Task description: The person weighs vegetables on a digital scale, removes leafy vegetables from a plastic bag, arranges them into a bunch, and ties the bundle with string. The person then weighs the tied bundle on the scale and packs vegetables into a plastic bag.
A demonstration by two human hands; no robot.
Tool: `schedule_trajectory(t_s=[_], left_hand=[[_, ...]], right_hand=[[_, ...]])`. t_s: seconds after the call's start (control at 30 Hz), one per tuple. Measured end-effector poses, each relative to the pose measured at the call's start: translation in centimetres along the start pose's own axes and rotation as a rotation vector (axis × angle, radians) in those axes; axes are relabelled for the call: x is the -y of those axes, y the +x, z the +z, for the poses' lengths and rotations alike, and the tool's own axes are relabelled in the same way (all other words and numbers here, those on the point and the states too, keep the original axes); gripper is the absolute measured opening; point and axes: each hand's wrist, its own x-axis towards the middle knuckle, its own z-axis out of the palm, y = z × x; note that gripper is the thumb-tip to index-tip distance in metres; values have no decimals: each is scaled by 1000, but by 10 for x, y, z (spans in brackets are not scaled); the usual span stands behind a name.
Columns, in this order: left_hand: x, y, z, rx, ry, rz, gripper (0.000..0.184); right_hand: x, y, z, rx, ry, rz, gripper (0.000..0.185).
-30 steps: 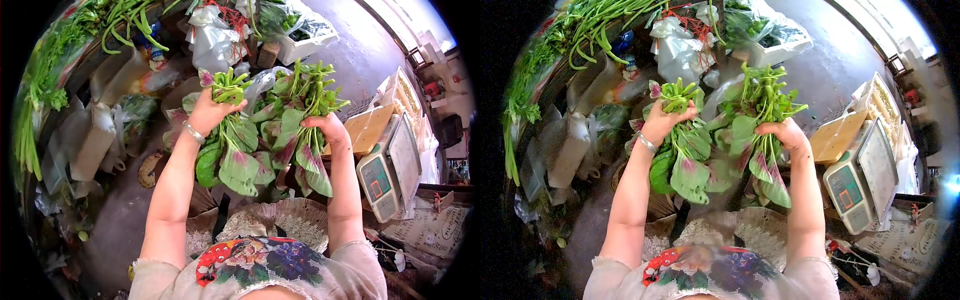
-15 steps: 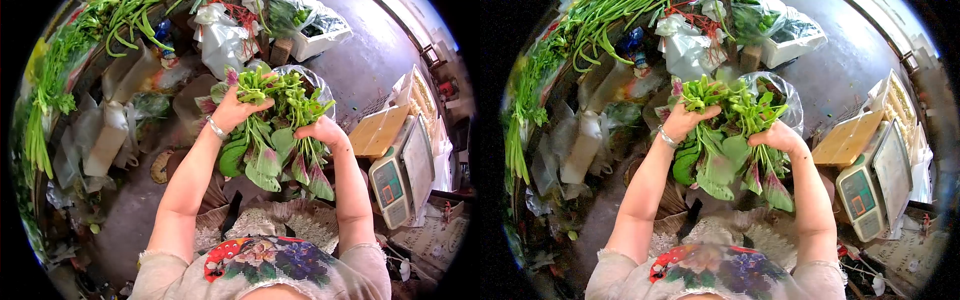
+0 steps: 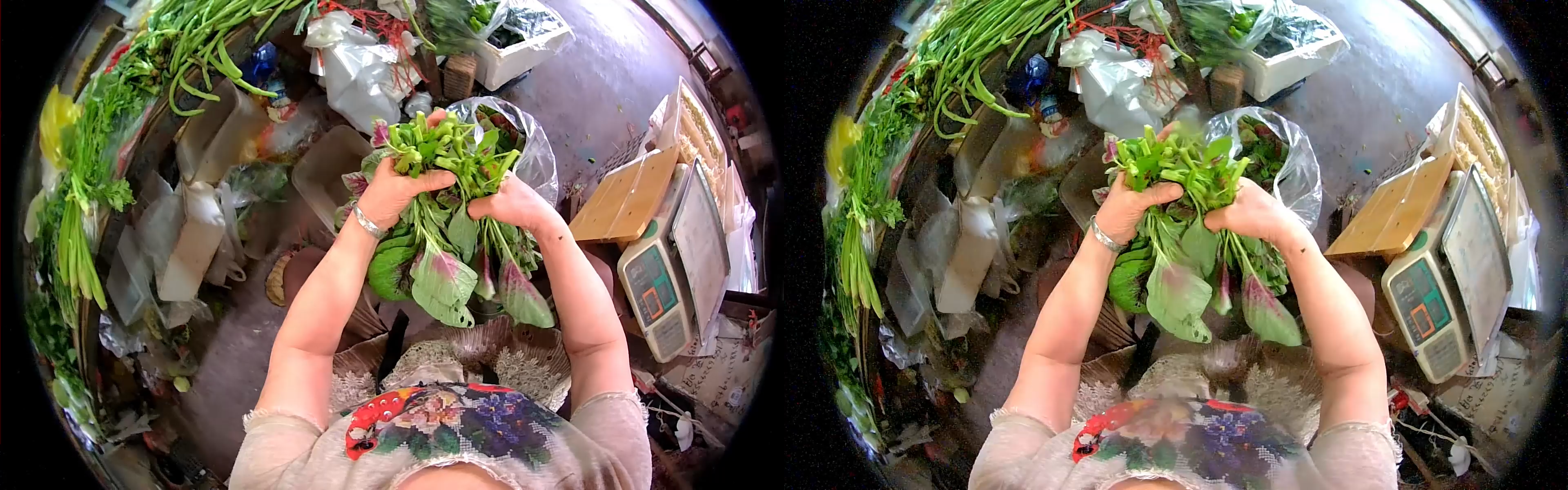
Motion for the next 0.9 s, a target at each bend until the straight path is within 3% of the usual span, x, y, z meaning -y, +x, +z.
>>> schedule_trajectory(t_s=[0.07, 0.17, 0.3, 0.33, 0.37, 0.47, 0.53, 0.6, 0.7, 0.77, 0.83, 0.9], left_hand=[[2, 1, 1, 40, 1, 14, 93], [10, 1, 3, 84, -65, 22, 96], [6, -3, 9, 58, 61, -40, 78], [12, -2, 9, 27, 93, -7, 63], [14, -3, 9, 31, 93, -21, 63], [18, -3, 9, -179, 13, 48, 45], [10, -5, 0, -247, 72, 94, 42], [2, -7, -10, -348, 141, 62, 33], [-5, -10, -26, -322, -23, 84, 29], [-4, -7, -24, -300, -89, 74, 28], [1, -5, -19, -358, 108, 186, 26], [3, -4, -17, -361, 71, 156, 27]], right_hand=[[-2, -1, 4, -37, -37, -66, 41], [-9, 0, 10, -143, -254, -110, 42], [5, -1, 12, 2, -326, -23, 47], [-4, 2, 16, -51, -335, -164, 49], [-14, 5, 21, -105, -342, -302, 51], [-16, 12, 15, 36, -226, -141, 52], [1, 9, 0, 161, -144, 49, 52], [8, 1, -9, 49, 30, -76, 46], [0, 4, -24, -21, 335, -171, 31], [-10, 10, -29, -17, 368, -130, 34], [1, 6, -24, 66, 262, -223, 36], [-2, 8, -17, 32, 268, -198, 34]])
